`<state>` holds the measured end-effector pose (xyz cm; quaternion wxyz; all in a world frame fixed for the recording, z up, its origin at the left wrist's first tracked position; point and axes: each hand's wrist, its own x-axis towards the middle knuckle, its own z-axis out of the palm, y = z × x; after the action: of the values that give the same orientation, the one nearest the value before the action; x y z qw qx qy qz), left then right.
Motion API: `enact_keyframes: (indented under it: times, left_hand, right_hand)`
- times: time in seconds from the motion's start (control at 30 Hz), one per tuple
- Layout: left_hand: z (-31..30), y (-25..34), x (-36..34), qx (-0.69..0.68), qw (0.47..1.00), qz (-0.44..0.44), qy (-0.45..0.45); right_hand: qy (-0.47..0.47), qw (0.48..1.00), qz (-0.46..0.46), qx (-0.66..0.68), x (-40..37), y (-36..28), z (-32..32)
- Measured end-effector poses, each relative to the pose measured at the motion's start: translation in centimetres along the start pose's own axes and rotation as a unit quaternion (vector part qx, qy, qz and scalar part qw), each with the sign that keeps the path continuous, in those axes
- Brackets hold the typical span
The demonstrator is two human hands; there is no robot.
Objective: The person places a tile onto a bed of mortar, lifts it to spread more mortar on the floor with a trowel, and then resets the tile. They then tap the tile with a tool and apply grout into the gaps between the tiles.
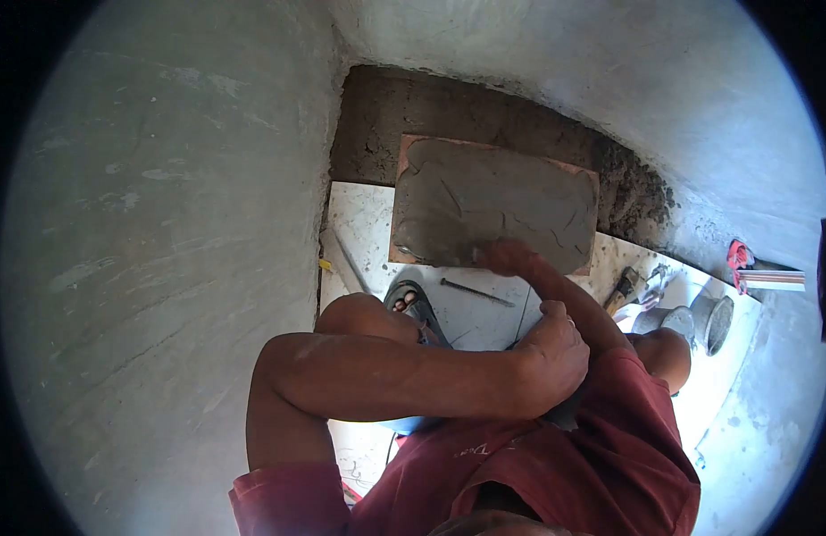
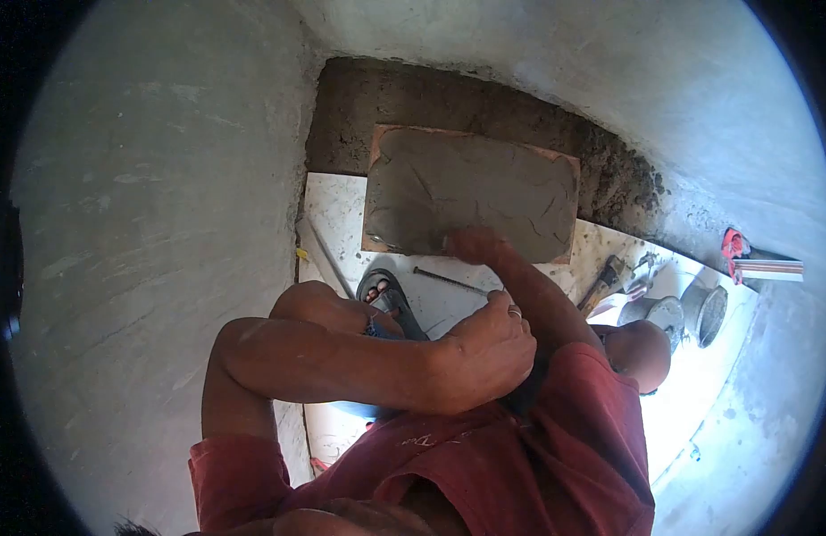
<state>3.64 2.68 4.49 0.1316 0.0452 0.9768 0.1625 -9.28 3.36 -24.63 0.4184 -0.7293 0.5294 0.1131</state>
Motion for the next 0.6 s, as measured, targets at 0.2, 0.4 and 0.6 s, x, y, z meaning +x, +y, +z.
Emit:
enact_keyframes:
  times: [0.2,0.4,0.6]
  left_hand:
    - [-0.1,0.1,0.0,-0.023,0.999,0.023,-0.018]
    - [0.5,-0.3,-0.1,-0.030,0.999,0.014,-0.029]
    - [0.4,-0.4,-0.3,-0.101,0.993,0.059,-0.033]
  right_hand:
    - [0.089,0.987,0.133,0.011,-0.7,2.3,-0.8]
    - [0.101,0.967,0.171,-0.158,-2.7,5.9,-7.8]
    - [0.078,0.949,0.257,-0.164,-19.8,5.7,-18.5]
